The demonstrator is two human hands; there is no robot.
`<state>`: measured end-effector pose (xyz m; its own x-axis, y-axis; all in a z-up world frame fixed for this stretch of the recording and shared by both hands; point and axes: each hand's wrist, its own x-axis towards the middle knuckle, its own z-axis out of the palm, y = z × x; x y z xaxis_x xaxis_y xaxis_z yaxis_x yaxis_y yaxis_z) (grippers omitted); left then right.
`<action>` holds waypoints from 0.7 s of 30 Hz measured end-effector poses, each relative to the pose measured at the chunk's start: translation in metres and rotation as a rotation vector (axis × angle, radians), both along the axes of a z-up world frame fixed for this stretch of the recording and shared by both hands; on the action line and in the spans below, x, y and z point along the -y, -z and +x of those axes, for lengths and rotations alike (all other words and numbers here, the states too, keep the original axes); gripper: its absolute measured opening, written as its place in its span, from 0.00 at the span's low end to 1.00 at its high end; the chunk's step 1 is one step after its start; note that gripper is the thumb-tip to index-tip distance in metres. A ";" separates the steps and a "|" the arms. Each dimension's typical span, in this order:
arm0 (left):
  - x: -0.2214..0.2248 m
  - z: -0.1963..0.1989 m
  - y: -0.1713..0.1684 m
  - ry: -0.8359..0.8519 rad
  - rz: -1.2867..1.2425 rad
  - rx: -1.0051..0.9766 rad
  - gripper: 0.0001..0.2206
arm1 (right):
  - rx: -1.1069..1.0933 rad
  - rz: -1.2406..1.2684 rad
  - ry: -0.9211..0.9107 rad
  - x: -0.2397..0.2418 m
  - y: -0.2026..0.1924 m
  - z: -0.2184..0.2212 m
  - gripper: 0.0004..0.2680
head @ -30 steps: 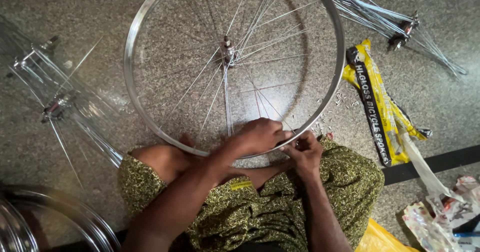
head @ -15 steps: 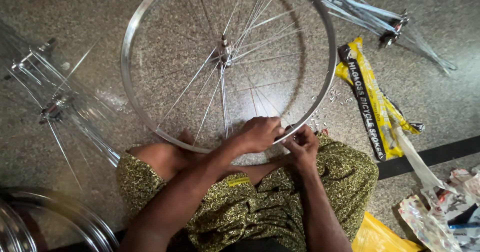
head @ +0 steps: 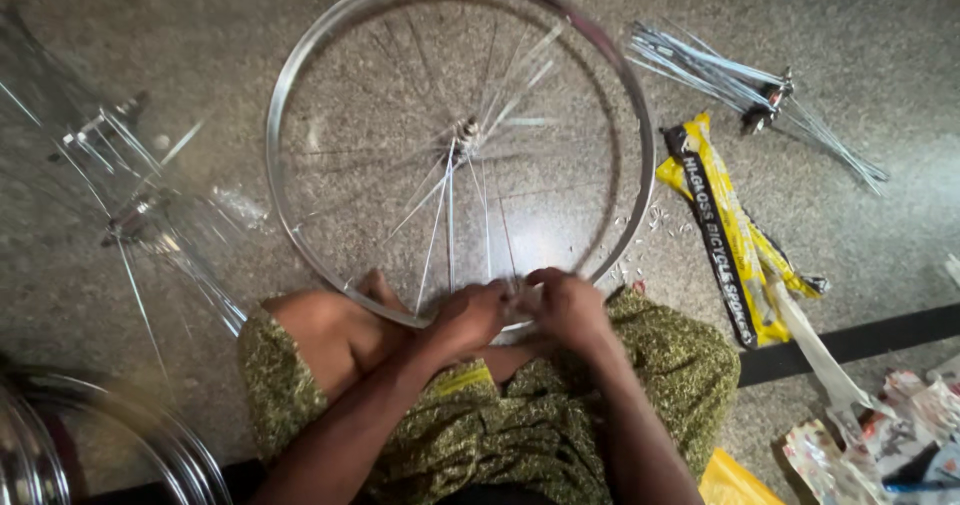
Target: The person builds a bicycle wheel by inserting metal spokes into the hub and threading them through the rim, using their hands to position and weave the spokes one by one.
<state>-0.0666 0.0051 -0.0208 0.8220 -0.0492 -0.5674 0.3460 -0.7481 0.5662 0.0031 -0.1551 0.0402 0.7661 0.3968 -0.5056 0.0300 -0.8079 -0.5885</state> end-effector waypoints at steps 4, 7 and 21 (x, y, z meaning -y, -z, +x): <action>-0.010 -0.017 0.015 -0.123 -0.036 0.114 0.24 | -0.218 0.161 -0.132 -0.006 0.053 -0.011 0.07; -0.010 -0.014 0.017 -0.104 0.066 0.108 0.25 | -0.098 0.286 -0.105 -0.006 0.089 -0.015 0.06; 0.049 0.356 0.026 0.295 0.016 0.999 0.07 | -0.526 0.452 0.180 -0.014 0.099 0.000 0.06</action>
<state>0.2897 -0.0443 -0.0469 0.8741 -0.3229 0.3628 -0.4727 -0.7369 0.4832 0.0029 -0.1407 -0.0587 0.5397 0.5449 -0.6418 -0.4603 -0.4472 -0.7669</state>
